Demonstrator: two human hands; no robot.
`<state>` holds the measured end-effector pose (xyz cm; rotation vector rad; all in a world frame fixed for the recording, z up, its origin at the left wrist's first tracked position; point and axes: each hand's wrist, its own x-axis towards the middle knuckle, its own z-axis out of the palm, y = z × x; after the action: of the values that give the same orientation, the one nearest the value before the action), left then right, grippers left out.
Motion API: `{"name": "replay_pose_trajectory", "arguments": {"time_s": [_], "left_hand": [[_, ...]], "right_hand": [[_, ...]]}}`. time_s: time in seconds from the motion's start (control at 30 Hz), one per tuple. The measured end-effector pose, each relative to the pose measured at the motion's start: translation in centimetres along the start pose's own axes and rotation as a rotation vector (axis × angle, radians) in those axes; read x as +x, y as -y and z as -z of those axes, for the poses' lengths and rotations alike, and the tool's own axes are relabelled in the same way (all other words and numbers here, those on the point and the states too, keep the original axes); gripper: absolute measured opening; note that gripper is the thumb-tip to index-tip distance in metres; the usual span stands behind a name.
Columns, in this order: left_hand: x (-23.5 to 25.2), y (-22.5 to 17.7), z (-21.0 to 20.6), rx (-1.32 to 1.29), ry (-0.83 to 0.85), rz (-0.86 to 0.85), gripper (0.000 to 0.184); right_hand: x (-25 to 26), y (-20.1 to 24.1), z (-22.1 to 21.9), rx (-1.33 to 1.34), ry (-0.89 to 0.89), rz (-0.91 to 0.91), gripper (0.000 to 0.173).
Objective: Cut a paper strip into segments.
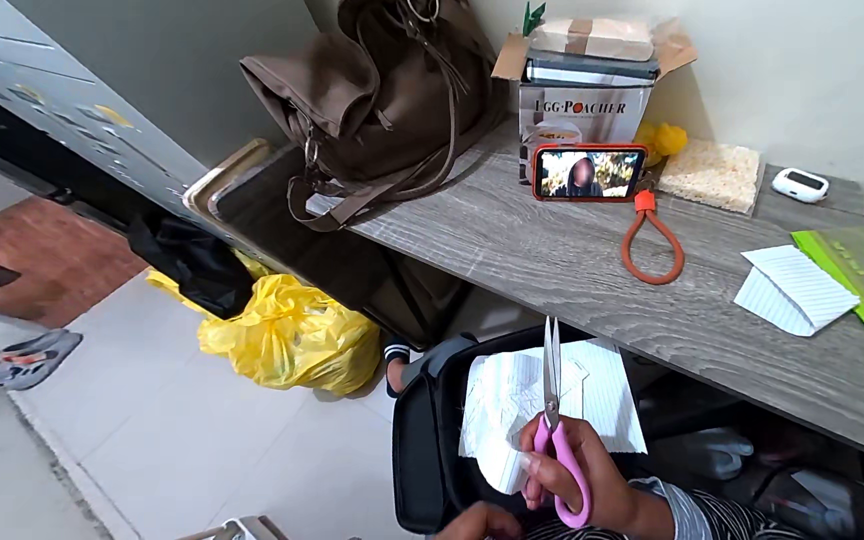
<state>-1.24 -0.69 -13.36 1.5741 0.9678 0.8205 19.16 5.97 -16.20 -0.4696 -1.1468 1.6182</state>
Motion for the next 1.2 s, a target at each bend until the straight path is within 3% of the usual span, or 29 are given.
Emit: {"name": "replay_pose_trajectory", "arguments": {"time_s": [0.1, 0.27, 0.37, 0.7, 0.83, 1.0, 1.2], "left_hand": [[0.9, 1.5, -1.1, 0.074, -0.155, 0.020, 0.083], [3.9, 1.7, -3.1, -0.421, -0.456, -0.202, 0.026], [4.8, 1.9, -4.5, -0.531, -0.553, -0.273, 0.012], [5.7, 3.7, -6.6, -0.475, -0.821, -0.582, 0.008], [5.6, 3.5, -6.8, -0.415, -0.833, -0.539, 0.009], [5.5, 3.5, -6.1, -0.390, -0.698, -0.517, 0.013], [5.6, 2.7, -6.2, -0.336, -0.790, -0.386, 0.003]], "right_hand": [[-0.2, 0.3, -0.2, 0.003, 0.045, 0.000, 0.005], [-0.3, 0.5, -0.6, 0.008, 0.108, -0.022, 0.005], [-0.2, 0.6, -0.6, -0.005, 0.099, -0.032, 0.005], [-0.4, 0.3, -0.6, 0.016, 0.142, -0.086, 0.004], [-0.4, 0.1, -0.4, 0.005, 0.150, -0.061, 0.004], [-0.3, 0.1, 0.0, -0.036, 0.158, -0.036, 0.010], [-0.1, -0.1, -0.1, -0.046, 0.129, -0.061, 0.009]]}}
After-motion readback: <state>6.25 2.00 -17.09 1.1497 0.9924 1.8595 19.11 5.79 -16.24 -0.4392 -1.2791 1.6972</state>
